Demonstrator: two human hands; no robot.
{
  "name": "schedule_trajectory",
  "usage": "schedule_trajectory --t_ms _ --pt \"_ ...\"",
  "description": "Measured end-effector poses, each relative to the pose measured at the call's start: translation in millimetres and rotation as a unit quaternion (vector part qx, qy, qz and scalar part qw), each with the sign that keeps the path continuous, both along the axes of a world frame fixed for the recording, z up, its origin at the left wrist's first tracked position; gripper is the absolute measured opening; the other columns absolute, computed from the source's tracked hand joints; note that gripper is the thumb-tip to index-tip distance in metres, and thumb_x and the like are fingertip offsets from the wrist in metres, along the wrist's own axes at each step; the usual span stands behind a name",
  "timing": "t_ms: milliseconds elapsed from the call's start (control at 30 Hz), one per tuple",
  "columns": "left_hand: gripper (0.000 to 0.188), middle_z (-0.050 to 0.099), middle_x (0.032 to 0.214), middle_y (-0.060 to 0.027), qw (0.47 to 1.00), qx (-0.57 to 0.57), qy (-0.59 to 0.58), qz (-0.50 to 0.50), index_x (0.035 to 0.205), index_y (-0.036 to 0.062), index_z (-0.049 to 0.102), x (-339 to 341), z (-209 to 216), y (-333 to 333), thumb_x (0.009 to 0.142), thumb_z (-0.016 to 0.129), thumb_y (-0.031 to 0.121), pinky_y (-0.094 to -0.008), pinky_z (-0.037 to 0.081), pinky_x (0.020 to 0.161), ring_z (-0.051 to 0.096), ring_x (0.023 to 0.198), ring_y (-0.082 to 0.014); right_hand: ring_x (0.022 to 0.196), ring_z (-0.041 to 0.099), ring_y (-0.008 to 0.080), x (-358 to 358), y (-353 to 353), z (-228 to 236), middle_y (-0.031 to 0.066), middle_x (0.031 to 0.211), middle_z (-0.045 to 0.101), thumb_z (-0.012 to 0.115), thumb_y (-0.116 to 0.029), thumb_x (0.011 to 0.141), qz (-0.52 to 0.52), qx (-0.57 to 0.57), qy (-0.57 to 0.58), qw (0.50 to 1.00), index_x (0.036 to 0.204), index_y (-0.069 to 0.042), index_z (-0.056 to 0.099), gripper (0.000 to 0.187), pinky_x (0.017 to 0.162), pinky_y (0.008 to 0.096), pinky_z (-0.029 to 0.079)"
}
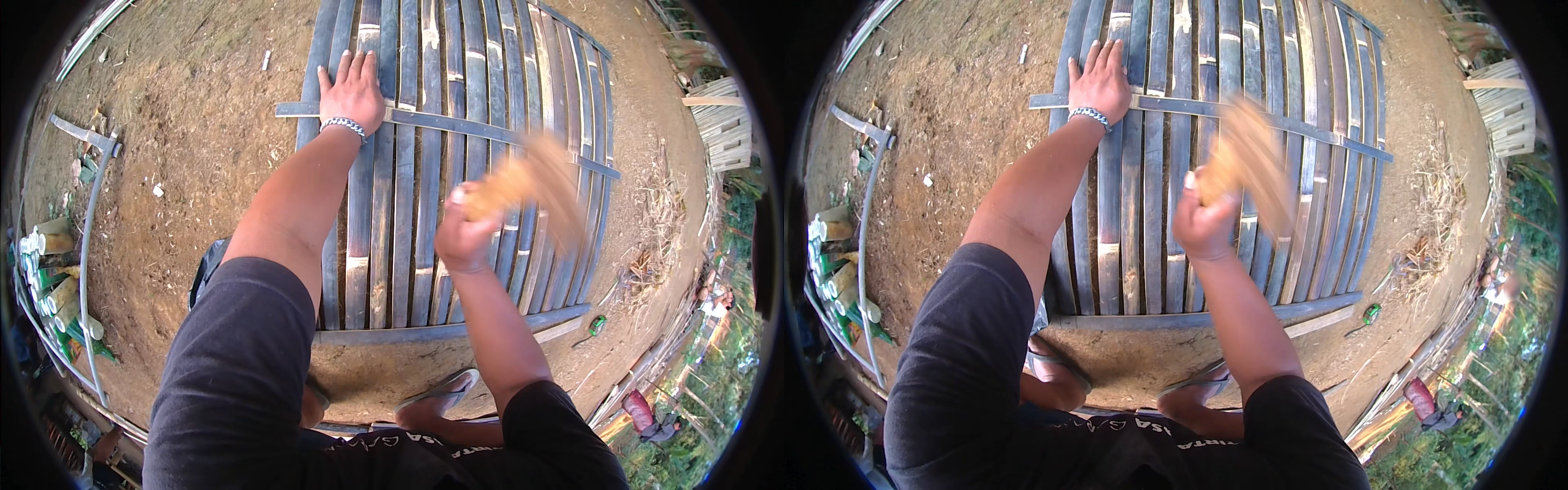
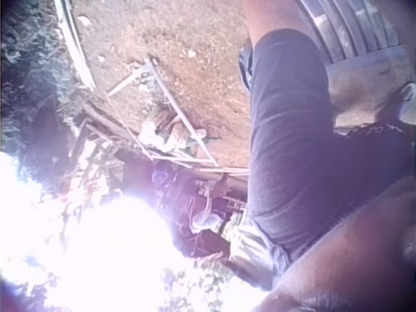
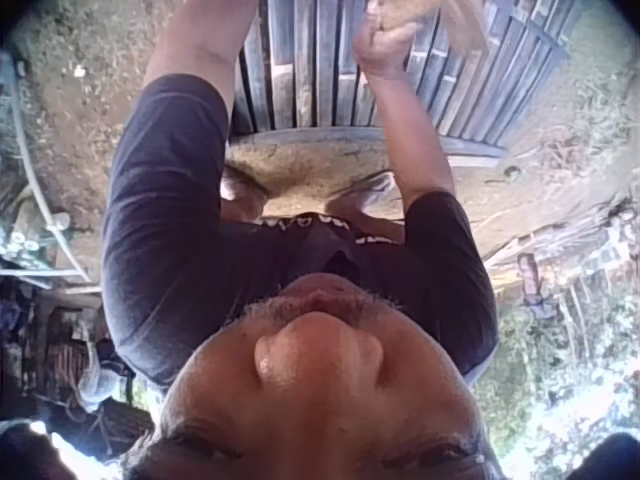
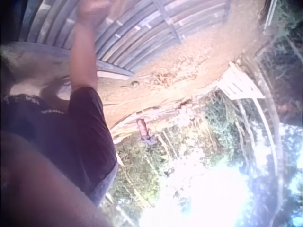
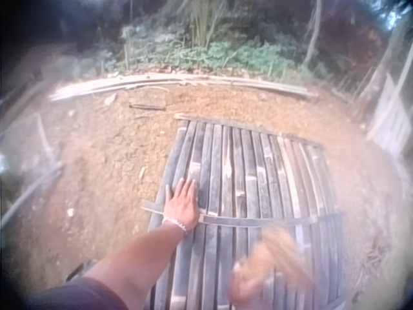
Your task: The person constructs a bamboo structure by placing nails from a black bag onto a metal strip and hammering them into bamboo slats.
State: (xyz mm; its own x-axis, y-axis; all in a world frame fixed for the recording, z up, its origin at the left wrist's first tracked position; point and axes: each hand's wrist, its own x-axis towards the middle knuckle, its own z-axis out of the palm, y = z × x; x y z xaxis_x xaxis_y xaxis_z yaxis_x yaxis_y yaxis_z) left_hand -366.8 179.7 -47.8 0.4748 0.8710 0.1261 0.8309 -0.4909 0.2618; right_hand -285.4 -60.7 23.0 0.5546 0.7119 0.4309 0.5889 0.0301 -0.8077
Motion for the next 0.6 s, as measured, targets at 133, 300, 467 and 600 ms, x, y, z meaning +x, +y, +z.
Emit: schedule_trajectory --t_ms 133,300,467,600 --pt "0.056 0.037 0.163 -0.0064 1.000 0.002 0.002 -0.003 0.157 0.0126 0.033 0 0 -1 0.102 0.041 0.023 -0.0591 0.015 0.125 0.024 0.155 -0.0255 0.091 0.065 0.0516 4 4 0 0.0315 0.097 0.067 0.054 -0.015 0.102 0.025 -0.510 -0.043 0.859 0.131 0.004 0.043 0.036 0.079 0.0537 0.052" --pt "0.056 0.038 0.163 -0.0068 1.000 0.000 -0.005 -0.008 0.157 0.0128 0.034 -3 4 -1 0.102 0.040 0.023 -0.0600 0.014 0.125 0.024 0.155 -0.0256 0.093 0.066 0.0498 -12 -2 9 0.0337 0.095 0.065 0.055 -0.017 0.103 -0.039 -0.140 0.084 0.986 0.126 0.004 0.041 0.034 0.078 0.0508 0.053" --pt "0.055 0.039 0.162 -0.0061 1.000 0.009 -0.003 0.000 0.157 0.0132 0.034 -2 -6 -3 0.103 0.040 0.024 -0.0609 0.015 0.125 0.024 0.155 -0.0255 0.094 0.065 0.0507 0 6 4 0.0328 0.098 0.067 0.051 -0.013 0.102 0.029 -0.538 -0.019 0.843 0.124 0.002 0.041 0.029 0.080 0.0560 0.051" --pt "0.057 0.035 0.164 -0.0052 1.000 -0.001 0.008 0.003 0.159 0.0139 0.030 0 -1 1 0.104 0.042 0.027 -0.0618 0.014 0.125 0.022 0.156 -0.0254 0.090 0.064 0.0534 -1 4 29 0.0326 0.098 0.067 0.055 -0.017 0.101 0.002 -0.387 -0.051 0.920 0.132 0.000 0.041 0.038 0.078 0.0595 0.050"
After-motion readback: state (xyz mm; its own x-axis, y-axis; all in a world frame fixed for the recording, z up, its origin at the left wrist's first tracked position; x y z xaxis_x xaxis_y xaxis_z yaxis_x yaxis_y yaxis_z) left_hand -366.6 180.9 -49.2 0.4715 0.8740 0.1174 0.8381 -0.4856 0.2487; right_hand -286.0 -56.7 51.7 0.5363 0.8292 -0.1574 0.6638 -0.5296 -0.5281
